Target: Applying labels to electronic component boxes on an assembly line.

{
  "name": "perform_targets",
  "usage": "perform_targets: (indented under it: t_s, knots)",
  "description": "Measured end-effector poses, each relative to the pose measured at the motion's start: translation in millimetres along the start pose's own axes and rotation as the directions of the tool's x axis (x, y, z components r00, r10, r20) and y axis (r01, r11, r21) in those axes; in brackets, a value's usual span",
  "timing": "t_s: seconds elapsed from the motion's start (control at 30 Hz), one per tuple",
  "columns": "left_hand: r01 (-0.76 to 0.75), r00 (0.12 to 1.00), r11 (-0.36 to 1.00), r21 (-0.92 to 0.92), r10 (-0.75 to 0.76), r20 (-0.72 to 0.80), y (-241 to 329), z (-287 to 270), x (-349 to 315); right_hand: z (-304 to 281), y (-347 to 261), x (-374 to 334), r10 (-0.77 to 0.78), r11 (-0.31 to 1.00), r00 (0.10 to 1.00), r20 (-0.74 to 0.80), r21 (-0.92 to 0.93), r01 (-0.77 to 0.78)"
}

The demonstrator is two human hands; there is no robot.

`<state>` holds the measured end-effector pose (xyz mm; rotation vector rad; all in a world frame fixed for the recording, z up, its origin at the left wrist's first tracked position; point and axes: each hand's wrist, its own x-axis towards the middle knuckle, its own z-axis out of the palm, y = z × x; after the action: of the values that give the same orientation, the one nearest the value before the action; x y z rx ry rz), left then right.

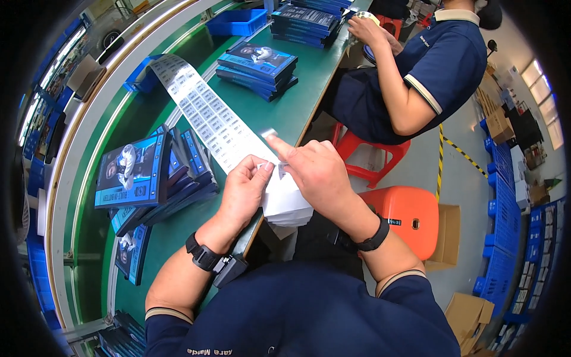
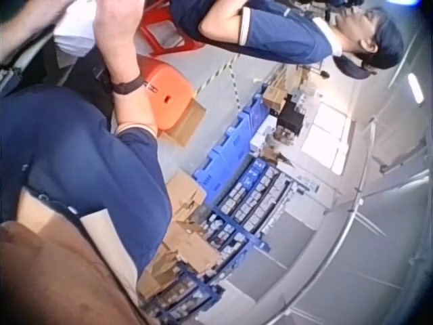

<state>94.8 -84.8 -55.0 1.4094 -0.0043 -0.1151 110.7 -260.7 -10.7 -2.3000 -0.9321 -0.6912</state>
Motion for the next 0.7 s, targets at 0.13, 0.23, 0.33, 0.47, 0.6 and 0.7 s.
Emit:
perform_targets:
  t_s: [0.13,0.23,0.33,0.47,0.6,0.7]
  knots:
    - [-0.037,0.999,0.995,0.098,0.04,-0.03,-0.5,3.8,-0.9,1.0,0.1,-8.2,-0.007,1.0,1.0,-0.001,-0.026,0.007]
    - [-0.035,0.999,0.981,0.189,0.041,-0.029,-2.6,1.5,0.3,1.1,0.2,-10.2,-0.021,0.999,0.998,-0.061,0.022,0.023]
    - [-0.069,0.997,0.996,0.057,0.07,-0.013,2.2,4.6,-1.5,0.0,-4.7,-8.9,0.021,0.997,0.997,-0.073,0.076,-0.016]
    - [-0.062,0.998,0.997,0.043,0.063,-0.017,4.5,6.8,-2.9,0.4,-6.8,-7.7,0.102,0.992,0.993,-0.058,0.084,-0.097]
    - [-0.02,1.0,0.996,0.085,0.021,-0.018,13.1,7.7,-5.9,2.2,-1.4,-9.2,-0.005,1.0,0.995,-0.099,0.028,0.007]
    - [0.005,1.0,0.994,0.108,-0.002,-0.03,10.4,6.8,-4.2,2.0,-1.8,-9.9,0.01,0.997,0.991,-0.135,0.077,0.0]
